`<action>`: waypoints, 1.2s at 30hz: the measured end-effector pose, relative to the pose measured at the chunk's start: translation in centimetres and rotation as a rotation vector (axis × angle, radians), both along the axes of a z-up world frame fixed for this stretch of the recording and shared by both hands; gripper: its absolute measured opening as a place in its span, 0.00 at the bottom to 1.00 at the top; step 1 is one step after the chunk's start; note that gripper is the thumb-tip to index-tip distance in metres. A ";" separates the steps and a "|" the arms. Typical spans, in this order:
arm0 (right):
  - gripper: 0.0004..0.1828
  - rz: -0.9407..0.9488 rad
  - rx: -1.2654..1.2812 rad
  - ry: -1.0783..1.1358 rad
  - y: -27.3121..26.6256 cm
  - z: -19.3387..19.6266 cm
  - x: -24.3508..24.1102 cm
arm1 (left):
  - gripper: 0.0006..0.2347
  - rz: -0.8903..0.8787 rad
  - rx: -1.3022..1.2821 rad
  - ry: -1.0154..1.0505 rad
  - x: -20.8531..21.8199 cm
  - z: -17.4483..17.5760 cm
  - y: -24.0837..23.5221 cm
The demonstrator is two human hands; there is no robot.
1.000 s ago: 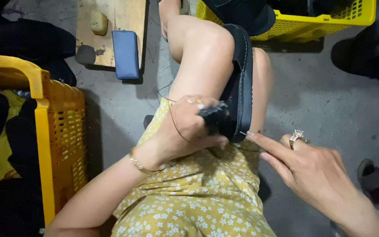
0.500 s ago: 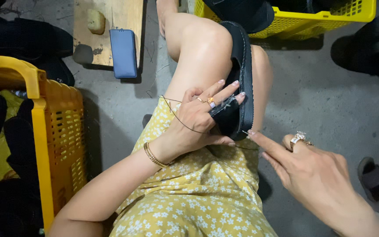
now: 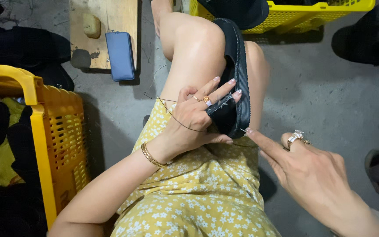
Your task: The person sews a black slip-on shoe using a needle and thread. They hold the shoe on their lap and repeatedly push the needle through the sole and upper, pulling the thread to secure the stitches.
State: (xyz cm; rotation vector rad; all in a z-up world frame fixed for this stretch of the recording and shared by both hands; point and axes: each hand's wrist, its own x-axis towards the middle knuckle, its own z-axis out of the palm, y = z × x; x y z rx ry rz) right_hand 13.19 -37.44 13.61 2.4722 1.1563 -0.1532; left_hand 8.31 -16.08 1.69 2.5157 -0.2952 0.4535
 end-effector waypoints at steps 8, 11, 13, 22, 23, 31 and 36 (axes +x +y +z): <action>0.25 0.005 0.021 0.019 0.0 0.2 0.0 | 0.39 -0.007 0.004 0.010 0.2 0.0 -0.1; 0.25 -0.015 0.024 0.039 0.0 0.0 0.0 | 0.37 0.008 0.012 -0.006 0.1 0.1 -0.1; 0.25 -0.025 0.015 0.054 0.1 0.0 0.1 | 0.36 0.015 0.015 -0.005 0.1 0.2 -0.1; 0.25 0.000 -0.021 0.057 0.0 -1.4 1.2 | 0.40 0.014 0.068 0.025 0.7 -0.6 -0.7; 0.23 -0.007 0.061 0.140 -0.3 -1.9 1.5 | 0.39 0.009 0.037 0.023 0.7 -0.6 -0.8; 0.14 0.002 0.320 0.270 -0.8 -5.2 1.6 | 0.38 -0.004 0.138 -0.012 1.0 -1.5 -1.0; 0.13 0.058 0.474 0.343 -0.9 -4.7 1.7 | 0.44 -0.001 0.163 0.039 0.3 -0.7 -0.5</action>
